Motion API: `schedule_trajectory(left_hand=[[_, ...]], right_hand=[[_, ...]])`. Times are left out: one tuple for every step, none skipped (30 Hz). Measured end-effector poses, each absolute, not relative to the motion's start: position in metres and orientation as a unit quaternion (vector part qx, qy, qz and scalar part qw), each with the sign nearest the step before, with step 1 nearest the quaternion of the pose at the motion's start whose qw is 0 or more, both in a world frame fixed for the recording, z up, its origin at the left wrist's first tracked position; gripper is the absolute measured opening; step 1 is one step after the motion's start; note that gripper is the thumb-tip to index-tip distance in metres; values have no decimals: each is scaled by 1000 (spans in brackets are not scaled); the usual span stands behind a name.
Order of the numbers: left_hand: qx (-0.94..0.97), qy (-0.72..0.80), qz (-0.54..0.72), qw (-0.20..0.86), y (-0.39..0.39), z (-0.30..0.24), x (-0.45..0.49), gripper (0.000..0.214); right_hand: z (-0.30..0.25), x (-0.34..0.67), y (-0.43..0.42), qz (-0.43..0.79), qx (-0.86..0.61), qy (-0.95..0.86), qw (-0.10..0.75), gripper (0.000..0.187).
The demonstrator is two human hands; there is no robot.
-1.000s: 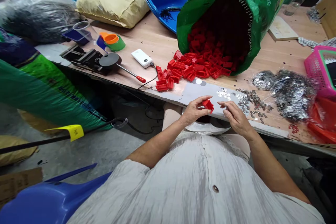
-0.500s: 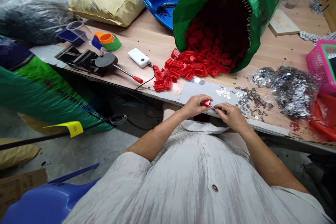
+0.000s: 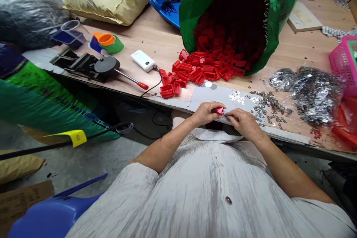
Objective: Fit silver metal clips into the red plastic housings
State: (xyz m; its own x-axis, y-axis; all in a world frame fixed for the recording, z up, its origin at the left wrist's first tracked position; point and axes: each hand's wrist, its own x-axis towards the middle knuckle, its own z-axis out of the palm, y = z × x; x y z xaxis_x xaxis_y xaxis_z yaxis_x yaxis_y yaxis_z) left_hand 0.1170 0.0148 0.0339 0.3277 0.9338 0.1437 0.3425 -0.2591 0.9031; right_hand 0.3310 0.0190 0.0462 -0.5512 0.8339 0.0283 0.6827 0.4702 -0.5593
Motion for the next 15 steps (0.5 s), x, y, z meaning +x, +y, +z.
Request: schedule_trajectory(left_hand=[[705,452,365,407,14,33,117,30],[703,453,368,405,14,31,118,30],[702,455,372,403,13,30,118,29],[699,456,376,402,13,29,119,29],[697,458,379,400,12,28,119,30],[694,460,382,400,12,28,120,30],[692,462,383,400,11,29,121,30],[690,463,385,401,11,30,121,30],[689,464,386,402,10,31,121,30],[686,465,388,402,9,33,122,29],[683,467,392,402,7,34,122,28],[675,471,400,404,4,36,122,26],[661,475,413,409,1,38,121,26],[640,477,431,421,-2,39,122,27],[610,477,453,441,-6,41,122,28]], right_hand=[[47,328,18,247,-454,-843,147,18],[48,325,16,242,-459,-843,142,18],[50,322,15,234,-468,-841,139,18],[51,319,13,224,-477,-839,135,19],[52,316,12,215,-486,-836,132,19],[53,314,10,209,-494,-834,130,19],[53,313,10,207,-499,-831,129,19],[54,313,9,212,-500,-830,129,18],[54,314,9,222,-498,-828,130,17],[54,315,9,236,-494,-826,133,16],[55,317,8,250,-488,-824,142,17],[55,320,7,263,-480,-822,156,18],[56,322,5,273,-471,-820,178,19],[58,324,3,285,-463,-815,202,19],[60,326,0,301,-455,-808,222,20]])
